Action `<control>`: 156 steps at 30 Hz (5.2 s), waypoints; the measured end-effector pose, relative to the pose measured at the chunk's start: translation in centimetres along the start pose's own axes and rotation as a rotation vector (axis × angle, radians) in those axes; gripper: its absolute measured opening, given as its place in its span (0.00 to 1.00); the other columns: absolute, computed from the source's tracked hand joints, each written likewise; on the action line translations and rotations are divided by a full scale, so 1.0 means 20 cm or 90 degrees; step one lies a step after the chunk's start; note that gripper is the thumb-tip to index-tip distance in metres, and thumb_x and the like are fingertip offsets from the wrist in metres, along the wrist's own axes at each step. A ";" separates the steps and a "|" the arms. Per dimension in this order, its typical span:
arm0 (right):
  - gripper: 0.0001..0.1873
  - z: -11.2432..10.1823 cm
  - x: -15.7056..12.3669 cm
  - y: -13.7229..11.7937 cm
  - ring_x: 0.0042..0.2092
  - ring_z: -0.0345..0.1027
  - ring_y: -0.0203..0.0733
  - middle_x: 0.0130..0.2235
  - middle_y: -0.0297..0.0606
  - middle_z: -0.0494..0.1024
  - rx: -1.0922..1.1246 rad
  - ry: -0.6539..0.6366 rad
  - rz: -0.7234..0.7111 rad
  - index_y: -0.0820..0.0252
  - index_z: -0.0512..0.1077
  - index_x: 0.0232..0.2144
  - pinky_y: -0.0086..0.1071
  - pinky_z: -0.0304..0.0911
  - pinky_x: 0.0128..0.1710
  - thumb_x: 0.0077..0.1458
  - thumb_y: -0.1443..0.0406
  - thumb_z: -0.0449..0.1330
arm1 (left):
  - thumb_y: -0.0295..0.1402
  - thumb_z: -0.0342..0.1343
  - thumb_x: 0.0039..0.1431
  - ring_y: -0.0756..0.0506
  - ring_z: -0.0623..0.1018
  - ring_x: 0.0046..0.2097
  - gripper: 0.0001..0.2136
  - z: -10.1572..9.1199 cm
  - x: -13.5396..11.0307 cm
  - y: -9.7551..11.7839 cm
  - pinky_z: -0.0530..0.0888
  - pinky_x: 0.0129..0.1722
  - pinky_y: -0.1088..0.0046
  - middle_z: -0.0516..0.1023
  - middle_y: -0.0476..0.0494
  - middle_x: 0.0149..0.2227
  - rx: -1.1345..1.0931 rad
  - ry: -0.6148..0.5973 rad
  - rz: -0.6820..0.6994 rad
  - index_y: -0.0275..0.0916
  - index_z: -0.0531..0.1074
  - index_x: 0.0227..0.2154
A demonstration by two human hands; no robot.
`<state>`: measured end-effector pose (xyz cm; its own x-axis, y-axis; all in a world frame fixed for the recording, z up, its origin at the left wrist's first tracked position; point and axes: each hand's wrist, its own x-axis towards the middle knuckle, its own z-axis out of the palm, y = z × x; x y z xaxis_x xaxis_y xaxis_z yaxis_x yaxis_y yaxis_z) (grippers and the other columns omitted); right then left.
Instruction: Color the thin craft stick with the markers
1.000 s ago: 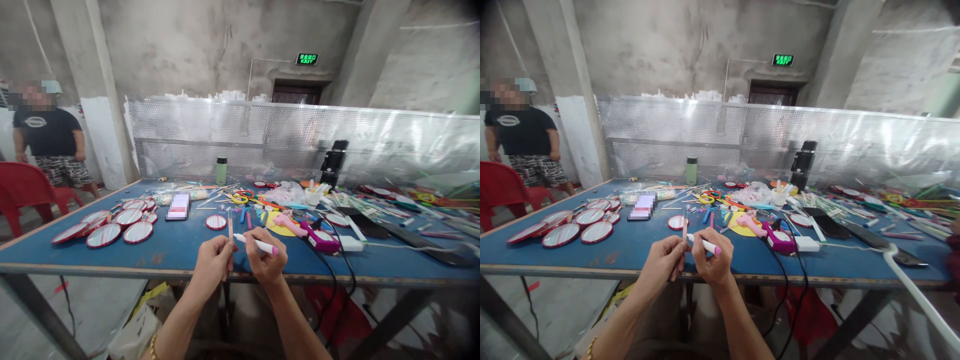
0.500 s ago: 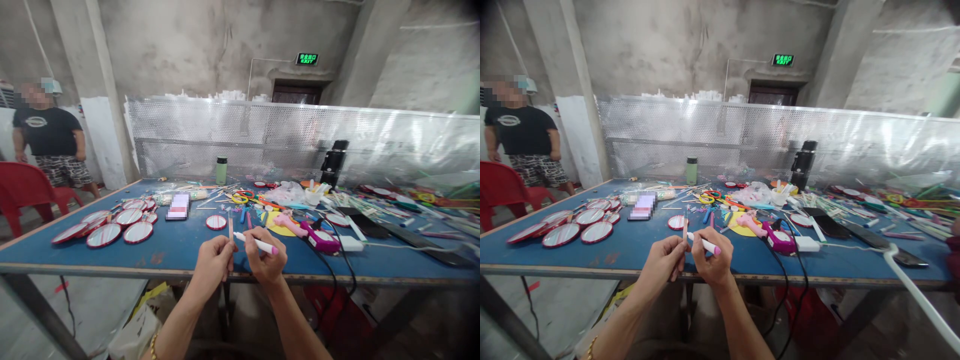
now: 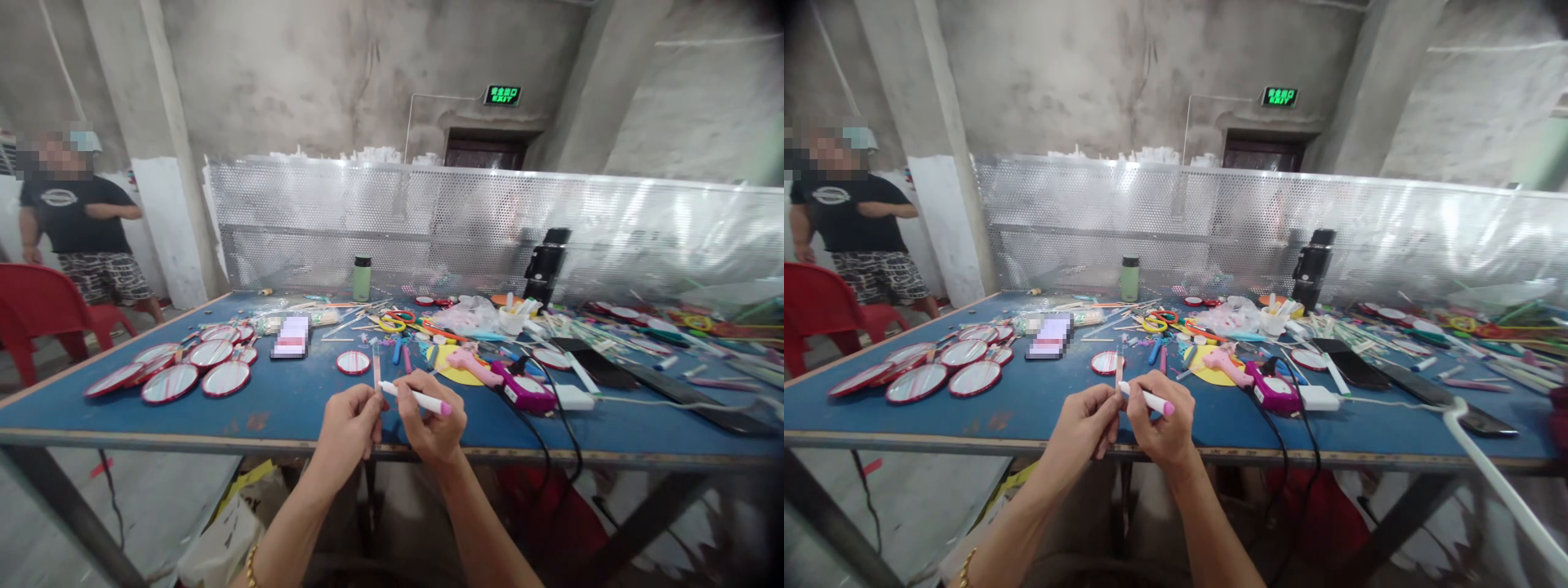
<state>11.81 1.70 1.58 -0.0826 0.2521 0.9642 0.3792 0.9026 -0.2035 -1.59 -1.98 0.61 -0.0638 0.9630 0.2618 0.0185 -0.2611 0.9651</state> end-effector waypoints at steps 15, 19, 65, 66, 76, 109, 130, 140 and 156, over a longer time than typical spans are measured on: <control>0.09 0.01 0.00 0.00 0.23 0.67 0.33 0.24 0.31 0.74 0.009 0.043 0.009 0.58 0.73 0.29 0.28 0.62 0.25 0.61 0.72 0.56 | 0.46 0.56 0.58 0.54 0.62 0.11 0.16 0.00 0.00 0.00 0.55 0.12 0.81 0.68 0.55 0.14 0.011 -0.002 -0.008 0.38 0.71 0.25; 0.09 0.01 0.00 0.00 0.23 0.67 0.33 0.24 0.31 0.75 0.020 0.041 0.012 0.58 0.73 0.30 0.27 0.62 0.25 0.61 0.72 0.56 | 0.46 0.55 0.58 0.54 0.61 0.11 0.16 0.00 0.00 0.00 0.55 0.12 0.81 0.68 0.55 0.14 0.007 -0.004 -0.010 0.38 0.71 0.26; 0.08 0.01 0.00 0.01 0.25 0.70 0.32 0.25 0.31 0.76 0.037 0.022 0.029 0.58 0.74 0.31 0.26 0.63 0.27 0.61 0.72 0.57 | 0.47 0.55 0.59 0.55 0.61 0.12 0.17 0.01 0.00 -0.01 0.55 0.13 0.80 0.67 0.54 0.13 0.024 -0.010 0.008 0.38 0.70 0.25; 0.08 0.01 0.00 0.01 0.24 0.70 0.32 0.25 0.31 0.76 0.040 0.015 0.025 0.58 0.74 0.31 0.26 0.63 0.26 0.61 0.72 0.57 | 0.47 0.55 0.59 0.55 0.61 0.12 0.17 0.01 0.00 -0.01 0.55 0.14 0.80 0.67 0.54 0.13 0.023 -0.010 0.008 0.38 0.70 0.24; 0.10 0.00 0.00 0.00 0.24 0.70 0.33 0.25 0.32 0.76 0.025 0.003 0.031 0.58 0.74 0.30 0.27 0.64 0.26 0.62 0.70 0.56 | 0.47 0.55 0.60 0.54 0.61 0.12 0.17 0.01 0.00 -0.01 0.55 0.14 0.80 0.67 0.54 0.13 0.026 -0.011 0.011 0.38 0.70 0.24; 0.10 0.00 -0.01 0.00 0.24 0.69 0.34 0.24 0.33 0.75 0.010 0.042 0.044 0.59 0.74 0.29 0.28 0.64 0.26 0.62 0.70 0.56 | 0.47 0.55 0.57 0.54 0.61 0.12 0.16 0.01 -0.01 0.01 0.55 0.13 0.80 0.66 0.55 0.12 0.023 -0.011 0.000 0.38 0.70 0.25; 0.09 0.00 -0.02 0.00 0.24 0.69 0.34 0.24 0.32 0.75 0.015 0.050 0.042 0.58 0.73 0.30 0.29 0.63 0.26 0.62 0.70 0.56 | 0.47 0.55 0.59 0.54 0.61 0.12 0.16 0.00 -0.01 -0.01 0.55 0.14 0.80 0.67 0.55 0.13 0.029 -0.016 0.006 0.38 0.71 0.26; 0.10 -0.01 -0.01 0.00 0.24 0.69 0.33 0.25 0.31 0.75 0.034 0.043 0.040 0.58 0.73 0.30 0.27 0.62 0.26 0.62 0.72 0.56 | 0.47 0.55 0.59 0.54 0.61 0.12 0.16 0.00 -0.01 -0.01 0.55 0.14 0.80 0.66 0.55 0.13 0.028 -0.014 0.008 0.38 0.71 0.26; 0.10 -0.02 0.00 -0.02 0.23 0.67 0.32 0.24 0.31 0.75 0.044 0.034 0.022 0.59 0.73 0.29 0.27 0.60 0.25 0.61 0.72 0.56 | 0.47 0.54 0.60 0.54 0.62 0.12 0.17 0.00 -0.01 -0.02 0.56 0.14 0.80 0.67 0.55 0.13 0.037 -0.012 0.021 0.38 0.71 0.25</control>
<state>12.05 1.21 1.72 -0.0210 0.2658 0.9638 0.3167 0.9161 -0.2457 -1.59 -2.01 0.17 -0.0435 0.9551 0.2930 0.0786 -0.2891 0.9541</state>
